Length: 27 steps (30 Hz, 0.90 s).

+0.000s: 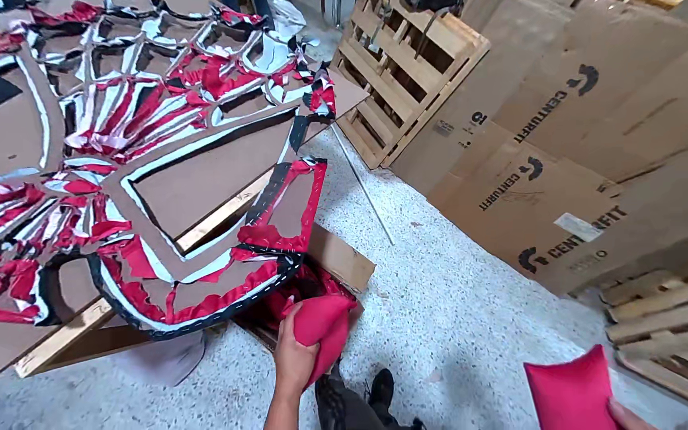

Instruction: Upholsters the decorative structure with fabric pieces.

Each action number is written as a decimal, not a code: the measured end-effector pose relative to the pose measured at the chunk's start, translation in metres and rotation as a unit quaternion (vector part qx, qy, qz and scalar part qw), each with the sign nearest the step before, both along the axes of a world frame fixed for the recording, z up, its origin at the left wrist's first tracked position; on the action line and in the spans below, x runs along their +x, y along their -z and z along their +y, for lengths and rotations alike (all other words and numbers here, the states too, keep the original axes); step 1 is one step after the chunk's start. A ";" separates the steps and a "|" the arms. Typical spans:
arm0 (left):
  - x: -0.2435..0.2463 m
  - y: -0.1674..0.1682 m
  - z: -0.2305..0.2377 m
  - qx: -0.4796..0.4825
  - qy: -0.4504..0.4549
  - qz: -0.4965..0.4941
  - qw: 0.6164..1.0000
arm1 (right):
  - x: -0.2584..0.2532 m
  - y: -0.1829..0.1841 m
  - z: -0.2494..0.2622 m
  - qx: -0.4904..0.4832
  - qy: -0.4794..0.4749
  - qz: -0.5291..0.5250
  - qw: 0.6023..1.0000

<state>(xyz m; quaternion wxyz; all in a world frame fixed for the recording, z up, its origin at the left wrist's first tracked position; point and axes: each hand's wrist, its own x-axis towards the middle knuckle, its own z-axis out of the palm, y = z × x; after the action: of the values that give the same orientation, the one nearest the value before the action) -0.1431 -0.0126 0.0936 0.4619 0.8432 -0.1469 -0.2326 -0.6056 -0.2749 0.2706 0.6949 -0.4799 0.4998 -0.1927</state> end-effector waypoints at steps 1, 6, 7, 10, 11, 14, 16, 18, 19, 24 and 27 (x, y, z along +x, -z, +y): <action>-0.009 -0.017 -0.005 -0.031 0.011 0.033 0.999 | 0.019 -0.001 -0.002 0.008 -0.004 -0.011 1.000; -0.063 -0.069 -0.046 -0.169 0.052 0.320 0.931 | 0.110 0.035 -0.049 -0.044 -0.016 0.034 0.998; -0.076 -0.081 -0.056 -0.202 0.081 0.355 0.909 | 0.119 0.045 -0.065 -0.054 -0.023 0.062 0.996; -0.105 -0.114 -0.088 -0.221 0.257 0.325 0.883 | 0.136 0.062 -0.090 -0.018 -0.061 0.110 0.992; -0.110 -0.123 -0.100 -0.207 0.327 0.308 0.869 | 0.143 0.060 -0.086 0.004 -0.088 0.097 0.991; -0.116 -0.163 -0.129 -0.013 0.494 0.203 0.845 | 0.158 0.040 -0.055 0.063 -0.155 0.017 0.986; -0.115 -0.194 -0.135 0.127 0.567 0.100 0.808 | 0.156 0.028 -0.037 0.086 -0.181 -0.010 0.980; -0.118 -0.205 -0.134 0.203 0.601 0.066 0.770 | 0.156 0.026 -0.014 0.093 -0.224 0.029 0.970; -0.120 -0.195 -0.133 0.216 0.614 0.062 0.757 | 0.156 0.032 0.001 0.098 -0.239 0.066 0.964; -0.102 -0.127 -0.148 0.243 0.669 0.052 0.701 | 0.147 0.069 0.040 0.193 -0.235 0.140 0.942; -0.101 -0.110 -0.156 0.253 0.692 0.055 0.674 | 0.162 0.068 0.022 0.223 -0.379 0.143 0.887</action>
<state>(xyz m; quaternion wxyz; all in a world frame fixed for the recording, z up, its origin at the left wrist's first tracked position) -0.2444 -0.1682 0.2041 -0.0552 0.5703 -0.5983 -0.5602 -0.4432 -0.2524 0.2030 0.7247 -0.4874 0.4035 0.2729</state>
